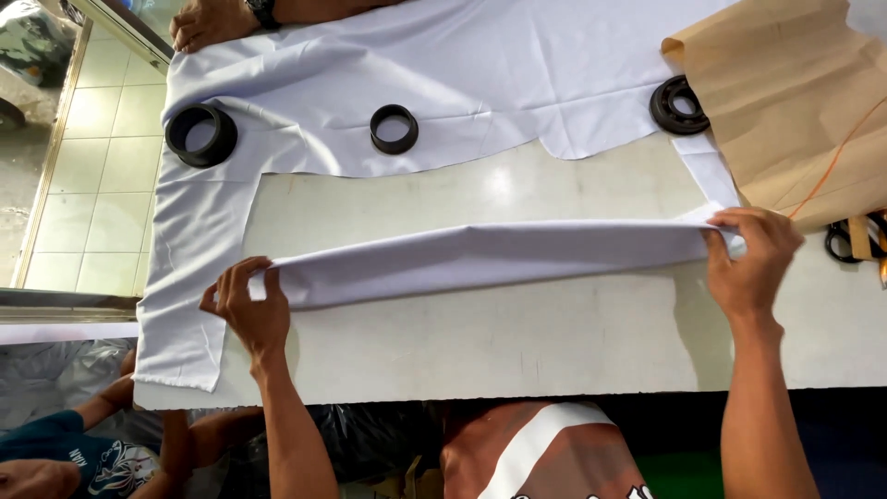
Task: A person cuts fabric around a paper pattern using scissors, then folds the fabric and marks it with a pencil and ruler.
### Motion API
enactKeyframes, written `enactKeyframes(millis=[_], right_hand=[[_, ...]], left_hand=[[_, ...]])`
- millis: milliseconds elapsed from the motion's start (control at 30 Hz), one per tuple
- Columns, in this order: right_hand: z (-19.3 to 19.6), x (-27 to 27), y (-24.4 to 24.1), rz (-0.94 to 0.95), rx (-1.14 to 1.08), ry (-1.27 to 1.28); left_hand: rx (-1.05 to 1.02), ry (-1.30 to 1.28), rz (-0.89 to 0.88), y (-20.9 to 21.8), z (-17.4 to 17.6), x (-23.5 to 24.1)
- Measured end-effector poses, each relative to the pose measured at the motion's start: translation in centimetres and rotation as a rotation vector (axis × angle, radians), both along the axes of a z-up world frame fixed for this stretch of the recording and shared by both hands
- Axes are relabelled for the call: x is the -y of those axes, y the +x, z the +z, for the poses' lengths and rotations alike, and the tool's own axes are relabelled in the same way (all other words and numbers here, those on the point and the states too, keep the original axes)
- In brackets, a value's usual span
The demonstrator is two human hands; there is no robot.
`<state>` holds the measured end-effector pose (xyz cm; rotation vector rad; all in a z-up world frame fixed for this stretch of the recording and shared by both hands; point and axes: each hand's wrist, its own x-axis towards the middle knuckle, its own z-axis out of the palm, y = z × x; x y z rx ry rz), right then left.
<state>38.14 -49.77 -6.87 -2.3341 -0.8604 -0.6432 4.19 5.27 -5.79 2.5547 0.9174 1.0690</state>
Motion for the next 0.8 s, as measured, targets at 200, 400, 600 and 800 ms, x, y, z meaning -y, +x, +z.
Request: enactKeyframes(millis=[200,400,600,800], right_hand=[[-2.9,7.3,-7.9,-0.118,-0.139,-0.248],[-3.9,9.2,-10.1,-0.191,-0.257,-0.184],[-3.4,4.2,-5.0,-0.138,-0.346,-0.073],[-2.4,-0.7,-3.7,-0.152,-0.545,0.057]], left_hand=[[-0.020,-0.047,0.037,-8.6,-0.5,5.6],[-0.150,-0.223,0.227,-12.5,-2.2,7.4],[-0.142,-0.369,-0.051,-2.9,-1.6,7.4],[-0.349,-0.424,-0.339,6.6,-2.7,9.4]])
